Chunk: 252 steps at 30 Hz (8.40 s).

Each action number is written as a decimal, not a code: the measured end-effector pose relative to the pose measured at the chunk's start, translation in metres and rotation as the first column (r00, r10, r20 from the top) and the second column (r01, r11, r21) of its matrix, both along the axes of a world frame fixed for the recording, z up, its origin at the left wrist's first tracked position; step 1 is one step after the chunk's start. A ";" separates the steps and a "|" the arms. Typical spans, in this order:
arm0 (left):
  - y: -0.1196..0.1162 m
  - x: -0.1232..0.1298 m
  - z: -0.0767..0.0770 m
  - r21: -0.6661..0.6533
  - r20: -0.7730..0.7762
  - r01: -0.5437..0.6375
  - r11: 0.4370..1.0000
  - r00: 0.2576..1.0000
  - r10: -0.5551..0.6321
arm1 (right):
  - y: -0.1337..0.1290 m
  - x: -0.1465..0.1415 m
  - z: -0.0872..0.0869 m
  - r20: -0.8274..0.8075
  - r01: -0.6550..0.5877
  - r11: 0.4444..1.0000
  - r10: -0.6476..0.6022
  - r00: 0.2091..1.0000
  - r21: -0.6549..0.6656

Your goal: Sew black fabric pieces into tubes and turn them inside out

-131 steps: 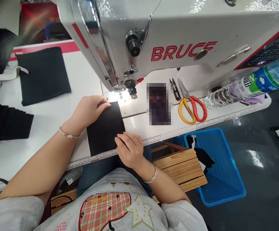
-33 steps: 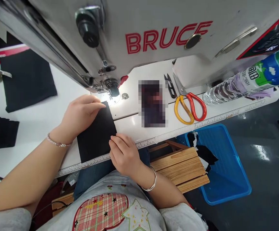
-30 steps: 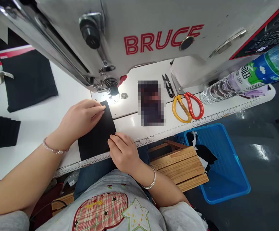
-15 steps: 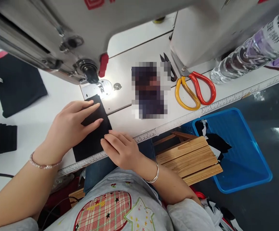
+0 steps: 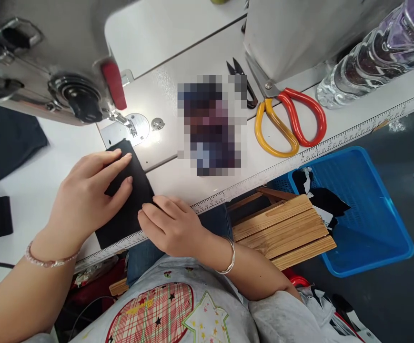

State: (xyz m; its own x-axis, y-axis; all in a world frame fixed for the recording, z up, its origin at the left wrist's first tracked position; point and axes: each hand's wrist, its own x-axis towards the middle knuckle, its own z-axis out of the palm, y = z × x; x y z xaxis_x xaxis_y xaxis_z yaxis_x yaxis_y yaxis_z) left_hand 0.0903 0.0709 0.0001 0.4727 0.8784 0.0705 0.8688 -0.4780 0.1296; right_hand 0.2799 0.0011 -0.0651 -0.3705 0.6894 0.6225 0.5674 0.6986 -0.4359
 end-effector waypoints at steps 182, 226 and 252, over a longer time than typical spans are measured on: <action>0.056 -0.015 -0.017 0.122 0.188 0.172 0.978 0.963 -0.193 | 0.082 -0.010 0.024 0.114 0.042 0.967 -0.014 0.993 -0.251; 0.008 0.009 -0.020 0.173 0.275 0.126 0.977 0.946 -0.171 | 0.071 0.006 0.030 0.248 0.114 0.982 -0.073 0.966 -0.153; 0.024 0.000 -0.028 0.242 0.355 0.165 0.956 0.902 -0.245 | 0.077 0.000 0.034 0.396 0.172 0.979 -0.114 0.911 -0.112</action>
State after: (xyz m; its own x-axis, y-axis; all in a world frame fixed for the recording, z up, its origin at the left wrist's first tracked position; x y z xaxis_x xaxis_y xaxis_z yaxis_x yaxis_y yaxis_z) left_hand 0.0905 0.0945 -0.0276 0.5431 0.7129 0.4436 0.6537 -0.6906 0.3095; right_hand 0.2802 0.0780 -0.0312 -0.4527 0.8230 0.3432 0.8003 0.5447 -0.2505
